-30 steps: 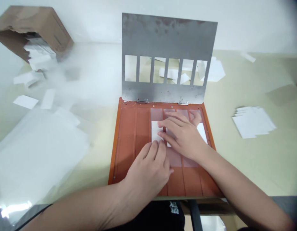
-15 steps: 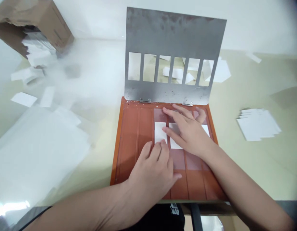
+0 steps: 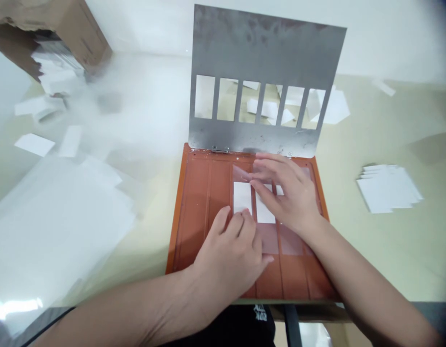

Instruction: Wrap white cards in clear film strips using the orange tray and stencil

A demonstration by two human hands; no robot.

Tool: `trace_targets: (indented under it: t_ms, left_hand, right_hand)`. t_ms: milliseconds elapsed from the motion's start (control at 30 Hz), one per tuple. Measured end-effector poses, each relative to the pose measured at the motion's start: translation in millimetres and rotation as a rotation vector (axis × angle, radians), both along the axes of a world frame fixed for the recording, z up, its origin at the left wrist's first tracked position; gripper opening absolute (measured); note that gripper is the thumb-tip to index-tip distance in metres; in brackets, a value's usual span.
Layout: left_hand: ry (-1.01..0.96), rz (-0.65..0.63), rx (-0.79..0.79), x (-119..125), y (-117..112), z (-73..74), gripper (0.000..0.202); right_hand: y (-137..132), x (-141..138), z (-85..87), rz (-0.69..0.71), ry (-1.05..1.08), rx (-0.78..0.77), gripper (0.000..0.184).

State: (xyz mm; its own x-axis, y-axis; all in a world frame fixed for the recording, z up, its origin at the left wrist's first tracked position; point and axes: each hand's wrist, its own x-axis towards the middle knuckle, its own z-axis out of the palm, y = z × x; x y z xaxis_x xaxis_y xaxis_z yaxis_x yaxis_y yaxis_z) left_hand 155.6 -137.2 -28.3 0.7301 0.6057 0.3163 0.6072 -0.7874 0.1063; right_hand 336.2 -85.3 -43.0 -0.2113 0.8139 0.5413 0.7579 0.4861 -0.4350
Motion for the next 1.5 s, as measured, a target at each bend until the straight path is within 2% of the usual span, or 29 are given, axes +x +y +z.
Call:
trace_targets:
  t_ms: [100, 267, 433, 833, 1300, 1500]
  left_hand:
    - [-0.009, 0.002, 0.010, -0.5, -0.2, -0.5, 0.043]
    - [-0.005, 0.004, 0.006, -0.6, -1.0, -1.6, 0.042]
    - [-0.006, 0.011, 0.021, 0.8, -0.9, -1.7, 0.045]
    - [-0.008, 0.023, 0.019, 1.1, -3.0, -0.8, 0.042]
    - [0.071, 0.055, -0.008, -0.4, -7.6, 6.3, 0.036]
    - [0.080, 0.045, -0.033, -1.6, -8.5, 8.6, 0.035]
  right_hand:
    - [0.7, -0.2, -1.4, 0.029, 0.044, -0.013, 0.027]
    - [-1.2, 2.0, -2.8, 0.058, -0.028, 0.048, 0.010]
    - [-10.8, 3.3, 2.6, 0.138, -0.097, -0.017, 0.013]
    - [-21.5, 4.2, 6.1, 0.133, -0.237, -0.034, 0.018]
    - [-27.4, 1.6, 9.2, 0.152, -0.255, -0.050, 0.024]
    - [-31.0, 1.9, 13.7, 0.155, -0.264, -0.109, 0.025]
